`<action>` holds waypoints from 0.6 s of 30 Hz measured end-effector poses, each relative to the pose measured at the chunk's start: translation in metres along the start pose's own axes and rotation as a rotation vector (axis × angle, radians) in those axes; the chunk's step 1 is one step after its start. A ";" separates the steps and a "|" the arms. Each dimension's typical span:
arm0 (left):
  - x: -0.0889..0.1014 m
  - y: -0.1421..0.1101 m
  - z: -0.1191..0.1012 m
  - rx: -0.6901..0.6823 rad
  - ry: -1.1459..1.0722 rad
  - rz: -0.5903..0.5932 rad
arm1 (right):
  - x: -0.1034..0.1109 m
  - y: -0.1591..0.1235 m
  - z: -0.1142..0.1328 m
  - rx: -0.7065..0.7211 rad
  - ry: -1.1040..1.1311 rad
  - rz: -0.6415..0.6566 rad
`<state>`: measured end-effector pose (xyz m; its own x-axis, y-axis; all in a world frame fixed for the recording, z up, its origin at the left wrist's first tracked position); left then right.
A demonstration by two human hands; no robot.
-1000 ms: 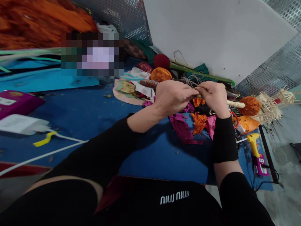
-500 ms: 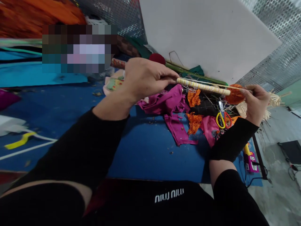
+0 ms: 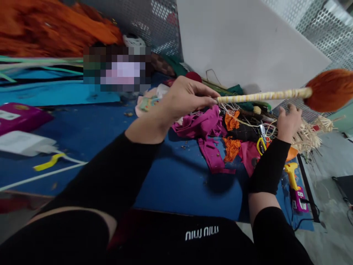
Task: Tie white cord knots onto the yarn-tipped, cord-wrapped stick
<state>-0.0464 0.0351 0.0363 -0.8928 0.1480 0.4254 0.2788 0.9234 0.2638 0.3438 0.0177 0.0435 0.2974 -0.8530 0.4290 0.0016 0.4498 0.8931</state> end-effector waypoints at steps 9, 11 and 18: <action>-0.021 0.000 -0.007 0.168 -0.144 -0.015 | -0.046 -0.014 0.167 0.143 0.658 0.417; -0.021 0.002 -0.004 0.159 -0.120 -0.023 | -0.053 -0.024 0.184 0.111 0.634 0.350; -0.015 0.009 0.004 0.171 -0.103 0.048 | -0.049 -0.035 0.192 0.116 0.485 0.137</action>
<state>-0.0315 0.0429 0.0285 -0.9138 0.2204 0.3410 0.2655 0.9598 0.0911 0.1454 -0.0068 0.0170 0.6960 -0.5551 0.4555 -0.1661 0.4927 0.8542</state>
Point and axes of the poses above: each hand's wrist, its own y-axis towards the middle knuckle, its own x-axis out of the back of the hand, z = x × y, the point moved 1 cm from there along y, towards the middle knuckle, and after that the axes turned 14 degrees about x, right-handed, at the moved point
